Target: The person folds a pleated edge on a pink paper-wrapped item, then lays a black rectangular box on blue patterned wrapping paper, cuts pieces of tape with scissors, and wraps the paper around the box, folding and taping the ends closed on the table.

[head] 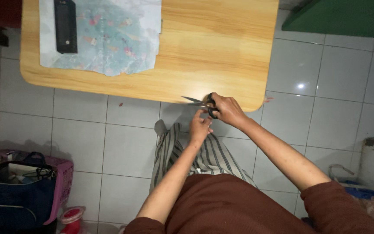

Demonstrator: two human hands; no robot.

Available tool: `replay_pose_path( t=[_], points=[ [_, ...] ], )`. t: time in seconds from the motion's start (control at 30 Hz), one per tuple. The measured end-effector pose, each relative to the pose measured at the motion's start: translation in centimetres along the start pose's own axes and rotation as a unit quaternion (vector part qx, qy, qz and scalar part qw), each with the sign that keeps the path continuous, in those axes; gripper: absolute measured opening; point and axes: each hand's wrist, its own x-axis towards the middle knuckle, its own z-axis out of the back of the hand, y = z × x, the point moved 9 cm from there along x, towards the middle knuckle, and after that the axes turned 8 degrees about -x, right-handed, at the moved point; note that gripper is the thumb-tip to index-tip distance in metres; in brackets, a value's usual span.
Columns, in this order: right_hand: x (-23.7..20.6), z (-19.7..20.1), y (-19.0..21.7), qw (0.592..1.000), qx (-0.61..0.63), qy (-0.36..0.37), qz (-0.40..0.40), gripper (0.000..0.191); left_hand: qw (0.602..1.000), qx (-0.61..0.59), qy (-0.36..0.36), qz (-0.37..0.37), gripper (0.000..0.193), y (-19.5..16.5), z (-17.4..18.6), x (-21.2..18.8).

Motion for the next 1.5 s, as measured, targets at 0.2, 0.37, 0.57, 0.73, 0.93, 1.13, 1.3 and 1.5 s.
replay_pose_path(
  t=[0.2, 0.37, 0.57, 0.73, 0.93, 1.13, 1.3, 1.5],
  points=[
    [1.9, 0.0, -0.8, 1.000, -0.016, 0.010, -0.012, 0.041, 0.999, -0.009, -0.020, 0.029, 0.019, -0.7, -1.0, 0.2],
    [2.7, 0.2, -1.0, 1.000, -0.015, -0.009, -0.012, 0.041, 0.998, 0.013, -0.045, 0.030, 0.018, -0.9, -0.7, 1.2],
    [2.7, -0.4, -1.7, 0.999, -0.015, 0.014, -0.048, 0.040, 0.997, 0.010, -0.065, 0.050, 0.015, -0.2, -0.5, 1.6],
    [3.1, 1.0, -2.3, 0.996, -0.058, -0.031, -0.054, 0.040, 0.996, 0.051, -0.070, 0.036, 0.017, -0.2, -0.3, 1.3],
    [3.6, 1.0, -3.0, 0.994, -0.058, -0.002, -0.097, 0.039, 0.990, 0.130, -0.057, -0.007, 0.022, -1.5, -0.4, 1.2],
    [3.5, 1.4, -2.7, 0.993, -0.053, 0.003, -0.110, 0.040, 0.990, 0.128, -0.032, 0.045, 0.019, 0.9, -0.1, 1.1],
    [3.5, 1.5, -2.6, 0.994, -0.044, -0.016, -0.096, 0.043, 0.998, -0.037, 0.041, -0.019, 0.020, 1.8, -1.8, 1.0],
    [1.6, 2.6, -3.6, 0.995, 0.028, -0.042, -0.084, 0.044, 0.994, -0.056, 0.081, 0.055, 0.030, 3.4, -1.5, 0.3]
  ],
)
